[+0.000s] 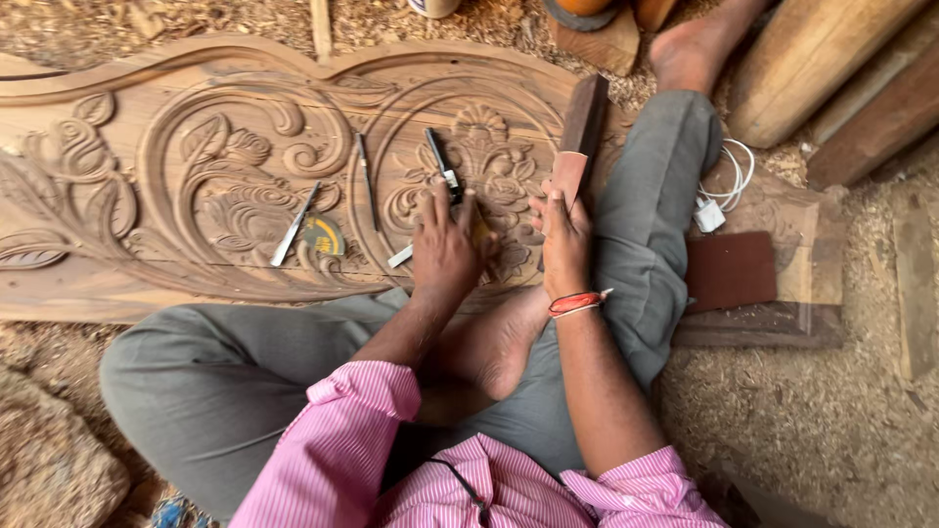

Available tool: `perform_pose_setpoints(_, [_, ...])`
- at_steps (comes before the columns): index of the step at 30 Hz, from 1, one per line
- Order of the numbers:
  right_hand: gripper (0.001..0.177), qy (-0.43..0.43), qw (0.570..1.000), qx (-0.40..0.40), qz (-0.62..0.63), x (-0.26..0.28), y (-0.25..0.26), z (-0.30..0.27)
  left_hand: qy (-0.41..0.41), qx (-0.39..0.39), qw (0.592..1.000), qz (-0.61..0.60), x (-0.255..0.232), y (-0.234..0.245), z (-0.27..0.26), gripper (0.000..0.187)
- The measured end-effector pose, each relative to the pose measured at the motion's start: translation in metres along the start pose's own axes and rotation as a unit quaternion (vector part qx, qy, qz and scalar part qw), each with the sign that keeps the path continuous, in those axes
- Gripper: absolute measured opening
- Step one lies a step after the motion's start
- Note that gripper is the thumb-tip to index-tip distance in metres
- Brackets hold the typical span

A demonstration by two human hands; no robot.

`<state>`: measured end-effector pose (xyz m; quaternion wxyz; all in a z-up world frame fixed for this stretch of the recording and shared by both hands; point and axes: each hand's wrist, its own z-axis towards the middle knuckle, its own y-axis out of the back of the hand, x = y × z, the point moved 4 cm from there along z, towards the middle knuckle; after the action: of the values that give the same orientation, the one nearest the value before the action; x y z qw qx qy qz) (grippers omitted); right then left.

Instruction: The person is carving a floral design into a wooden panel using a chisel and mallet. They are also seen brushing away wood shavings and sanding the surface with a sanding block.

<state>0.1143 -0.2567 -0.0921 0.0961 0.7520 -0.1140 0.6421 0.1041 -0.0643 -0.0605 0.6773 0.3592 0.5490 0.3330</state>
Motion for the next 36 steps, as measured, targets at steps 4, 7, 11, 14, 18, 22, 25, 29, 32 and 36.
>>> perform_pose_setpoints(4, [0.048,0.027,0.999,-0.021,0.039,0.011,0.005,0.001,0.054,0.014,0.998,0.003,0.003,-0.014,0.014,0.056])
perform_pose_setpoints(7, [0.049,0.044,0.996,-0.076,-0.015,0.026,0.010,0.004,0.137,0.161,0.977,0.019,0.010,-0.036,0.030,0.070])
perform_pose_setpoints(11, [0.055,0.041,0.995,-0.080,0.035,0.043,0.017,0.003,0.117,0.079,0.989,0.045,0.041,-0.025,0.040,0.064])
perform_pose_setpoints(14, [0.056,0.041,0.991,-0.071,0.105,0.048,0.020,0.004,0.113,0.062,0.992,0.017,0.083,0.000,0.034,0.045])
perform_pose_setpoints(18, [0.057,0.087,0.992,-0.014,0.091,0.059,0.006,-0.005,0.048,0.001,0.998,0.033,0.130,0.057,0.009,0.038])
perform_pose_setpoints(22, [0.033,0.012,0.999,-0.004,-0.044,0.041,-0.017,-0.012,0.113,0.088,0.979,0.147,0.161,0.077,-0.004,0.038])
perform_pose_setpoints(25, [0.027,-0.034,0.986,-0.009,-0.162,0.025,-0.027,-0.018,0.105,0.054,0.971,0.209,0.164,0.079,-0.012,0.041])
perform_pose_setpoints(29, [0.028,0.063,0.963,0.002,-0.263,0.017,-0.039,-0.013,0.067,-0.010,0.969,0.237,0.151,0.061,-0.012,0.016])
perform_pose_setpoints(32, [0.030,0.083,0.941,0.016,-0.327,0.013,-0.042,-0.012,-0.027,0.035,0.949,0.313,0.123,0.038,-0.014,0.016])
perform_pose_setpoints(36, [0.033,0.116,0.928,0.043,-0.351,0.008,-0.054,0.003,-0.065,0.124,0.973,0.186,0.086,0.020,-0.015,0.020])
